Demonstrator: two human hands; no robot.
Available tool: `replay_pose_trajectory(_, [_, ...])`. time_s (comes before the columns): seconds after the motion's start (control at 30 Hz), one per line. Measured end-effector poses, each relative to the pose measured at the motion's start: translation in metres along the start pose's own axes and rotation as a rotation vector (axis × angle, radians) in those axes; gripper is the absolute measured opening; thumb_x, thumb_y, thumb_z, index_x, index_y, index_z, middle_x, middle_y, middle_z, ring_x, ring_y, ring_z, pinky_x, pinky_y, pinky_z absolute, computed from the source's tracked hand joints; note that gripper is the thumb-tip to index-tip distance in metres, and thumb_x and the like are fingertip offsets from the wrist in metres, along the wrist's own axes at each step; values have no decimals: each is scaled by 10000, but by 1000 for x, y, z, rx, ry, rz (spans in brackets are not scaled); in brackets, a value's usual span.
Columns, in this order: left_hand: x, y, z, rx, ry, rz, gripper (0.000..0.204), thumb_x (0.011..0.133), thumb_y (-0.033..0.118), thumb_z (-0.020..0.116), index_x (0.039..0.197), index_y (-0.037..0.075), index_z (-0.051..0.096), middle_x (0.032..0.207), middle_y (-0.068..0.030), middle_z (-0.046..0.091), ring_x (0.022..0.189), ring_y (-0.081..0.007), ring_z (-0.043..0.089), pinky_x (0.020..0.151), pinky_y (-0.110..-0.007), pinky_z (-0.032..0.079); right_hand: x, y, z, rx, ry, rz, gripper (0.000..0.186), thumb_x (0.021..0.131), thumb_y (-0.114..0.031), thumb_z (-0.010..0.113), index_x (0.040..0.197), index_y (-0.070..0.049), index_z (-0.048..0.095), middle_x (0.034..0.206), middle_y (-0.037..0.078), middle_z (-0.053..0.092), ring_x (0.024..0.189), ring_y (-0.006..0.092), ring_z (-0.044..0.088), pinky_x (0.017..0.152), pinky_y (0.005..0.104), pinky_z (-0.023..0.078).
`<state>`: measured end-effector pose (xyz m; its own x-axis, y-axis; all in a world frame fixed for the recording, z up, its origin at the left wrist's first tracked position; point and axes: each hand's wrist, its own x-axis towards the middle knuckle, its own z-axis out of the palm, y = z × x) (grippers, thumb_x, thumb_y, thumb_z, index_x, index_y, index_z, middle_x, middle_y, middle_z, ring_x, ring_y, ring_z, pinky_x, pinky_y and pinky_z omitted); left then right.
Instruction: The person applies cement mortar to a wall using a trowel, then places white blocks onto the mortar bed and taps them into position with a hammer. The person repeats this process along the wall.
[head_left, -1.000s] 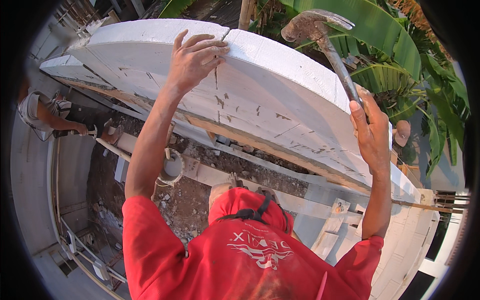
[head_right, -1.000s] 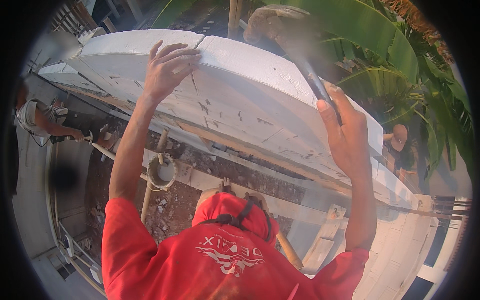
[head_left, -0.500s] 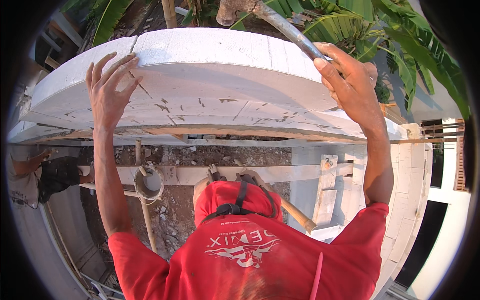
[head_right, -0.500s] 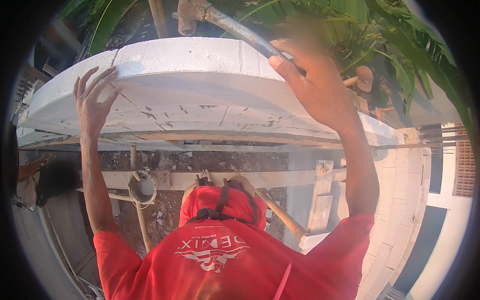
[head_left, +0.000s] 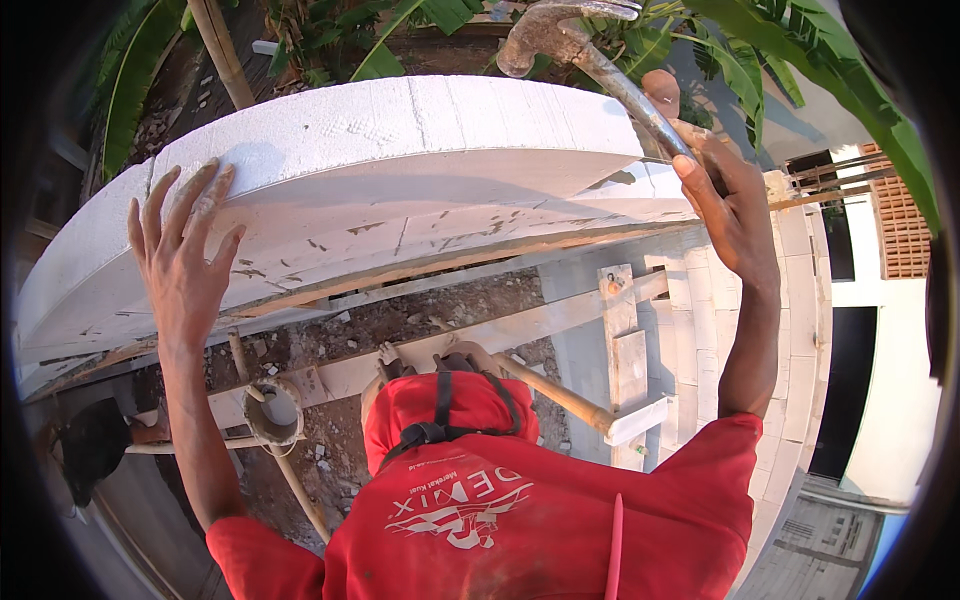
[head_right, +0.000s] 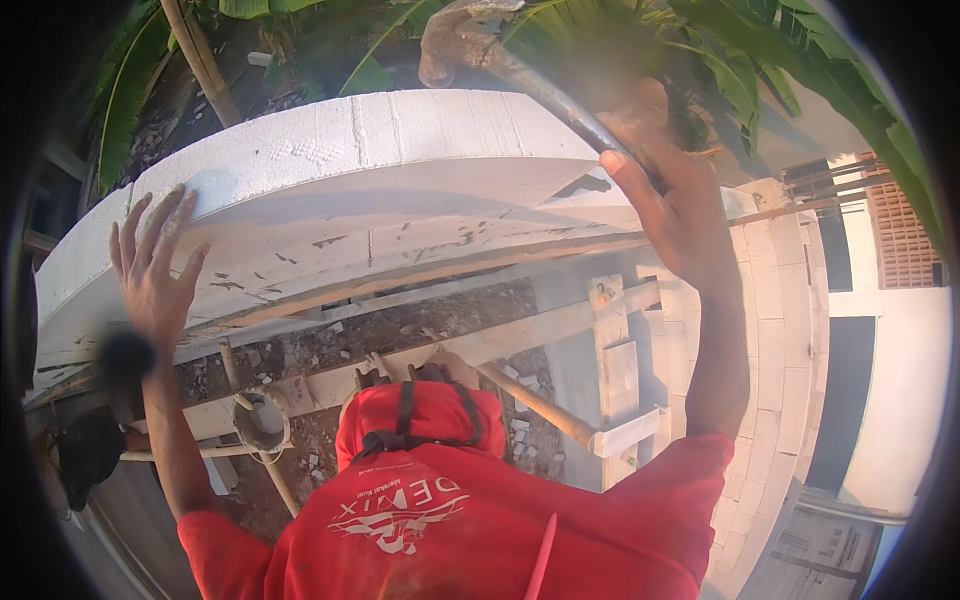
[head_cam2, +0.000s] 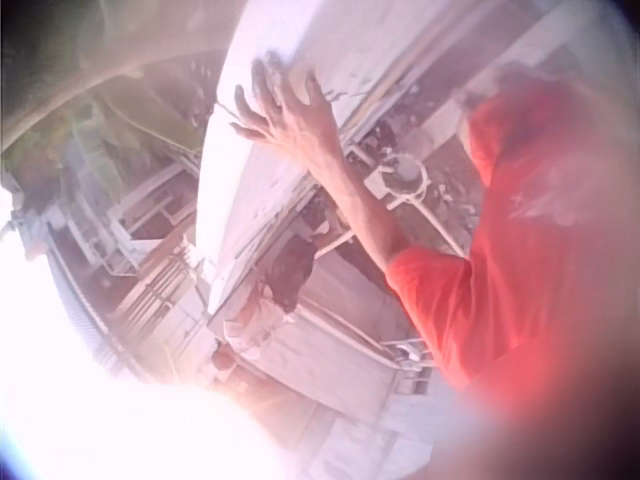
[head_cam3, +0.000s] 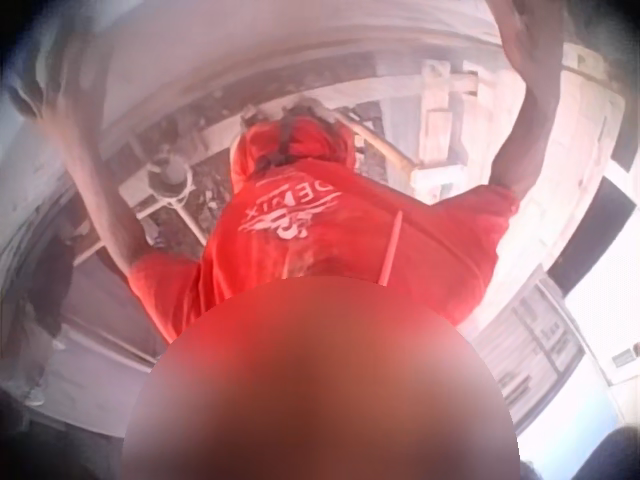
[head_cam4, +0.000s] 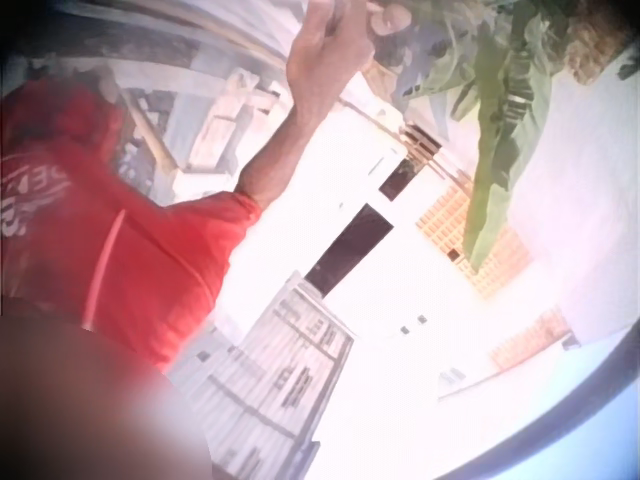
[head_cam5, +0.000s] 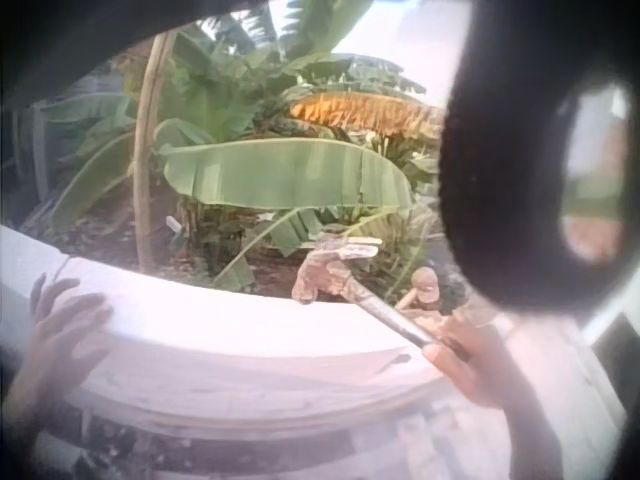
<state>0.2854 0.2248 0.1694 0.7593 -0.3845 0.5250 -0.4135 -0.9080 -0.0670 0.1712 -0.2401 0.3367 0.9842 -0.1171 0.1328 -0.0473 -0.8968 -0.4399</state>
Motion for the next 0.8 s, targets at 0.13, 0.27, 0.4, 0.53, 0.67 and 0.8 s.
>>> replay_pose_trajectory(0.13, [-1, -1, 0, 6, 1, -15, 633, 778, 239, 853, 1351, 389, 632, 1449, 147, 570, 1432, -163, 408, 1298, -458, 191, -6, 12, 2, 48, 36, 5, 409, 1018, -399, 612, 1202, -40, 684, 694, 12, 447, 668, 122, 402, 621, 295, 341])
replay_pose_trajectory(0.27, [-1, 0, 1, 13, -6, -34, 599, 798, 223, 839, 1338, 392, 643, 1438, 149, 581, 1425, -167, 422, 1292, -459, 203, -4, 25, 22, -157, -86, 16, 446, 1026, -394, 603, 1241, -7, 656, 679, 157, 536, 638, 226, 503, 644, 369, 425])
replay_pose_trajectory(0.4, [-1, -3, 3, 51, -14, -38, 576, 811, 245, 830, 1335, 396, 645, 1426, 150, 594, 1418, -170, 438, 1284, -465, 217, -4, 34, 19, -192, -98, 116, 426, 1019, -392, 617, 1231, -27, 671, 751, 160, 600, 699, 248, 548, 685, 370, 442])
replay_pose_trajectory(0.53, [-2, -10, 11, 104, 15, -15, 546, 831, 292, 819, 1335, 407, 642, 1429, 151, 592, 1417, -162, 439, 1279, -472, 227, -3, 44, 13, -279, -28, -93, 376, 1039, -338, 601, 1078, 28, 673, 689, 56, 512, 664, 138, 429, 604, 322, 358])
replay_pose_trajectory(0.67, [-9, -20, 17, 212, -20, -6, 548, 847, 359, 802, 1358, 429, 616, 1428, 152, 593, 1415, -150, 439, 1266, -508, 246, -7, 51, 9, -96, 214, -236, 376, 1035, -372, 615, 1129, -20, 706, 688, -54, 474, 637, 66, 403, 571, 259, 317])
replay_pose_trajectory(0.8, [-5, -32, 18, 335, -32, 59, 557, 844, 427, 796, 1369, 432, 609, 1427, 150, 594, 1411, -140, 443, 1246, -544, 263, -30, 47, -14, -32, 276, -34, 345, 1041, -362, 601, 1178, -64, 709, 692, -60, 472, 587, 34, 384, 525, 223, 310])
